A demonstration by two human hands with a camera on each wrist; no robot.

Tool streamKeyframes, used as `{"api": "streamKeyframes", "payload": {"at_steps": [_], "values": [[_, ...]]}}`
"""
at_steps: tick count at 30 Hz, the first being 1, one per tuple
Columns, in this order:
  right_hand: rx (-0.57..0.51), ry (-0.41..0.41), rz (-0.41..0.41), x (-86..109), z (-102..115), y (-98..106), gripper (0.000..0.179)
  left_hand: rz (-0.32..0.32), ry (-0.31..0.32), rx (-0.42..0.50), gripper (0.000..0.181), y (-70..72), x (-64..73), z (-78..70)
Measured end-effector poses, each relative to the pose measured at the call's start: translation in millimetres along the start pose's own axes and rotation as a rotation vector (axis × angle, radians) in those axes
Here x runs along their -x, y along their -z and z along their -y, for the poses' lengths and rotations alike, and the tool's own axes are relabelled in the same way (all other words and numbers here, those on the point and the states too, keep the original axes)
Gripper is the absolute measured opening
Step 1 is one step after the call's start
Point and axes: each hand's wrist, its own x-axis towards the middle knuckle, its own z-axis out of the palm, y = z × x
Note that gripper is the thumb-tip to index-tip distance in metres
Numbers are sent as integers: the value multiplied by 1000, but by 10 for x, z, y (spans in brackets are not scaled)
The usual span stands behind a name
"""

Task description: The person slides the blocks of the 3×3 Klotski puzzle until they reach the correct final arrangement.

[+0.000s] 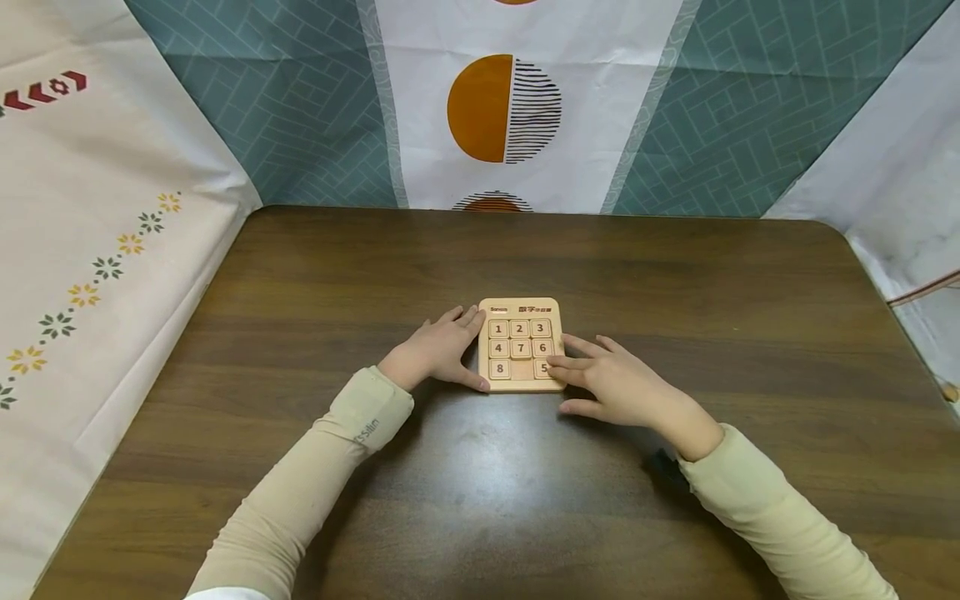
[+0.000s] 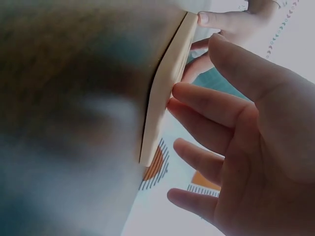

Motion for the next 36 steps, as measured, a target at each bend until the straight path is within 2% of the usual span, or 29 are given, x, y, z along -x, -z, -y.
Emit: {"api": "streamKeyframes", "payload": {"at_steps": [7, 14, 18, 36], "values": [[4, -4, -3, -47, 51, -16, 56, -2, -11, 4, 114, -11, 12, 4], [-31, 62, 42, -280, 212, -70, 62, -8, -13, -4, 114, -16, 4, -10], [-30, 70, 67, -356, 260, -89, 63, -12, -21, -8, 113, -17, 0, -16], [-12, 71, 87, -396, 274, -71, 64, -8, -10, -4, 114, 18, 23, -5]]}}
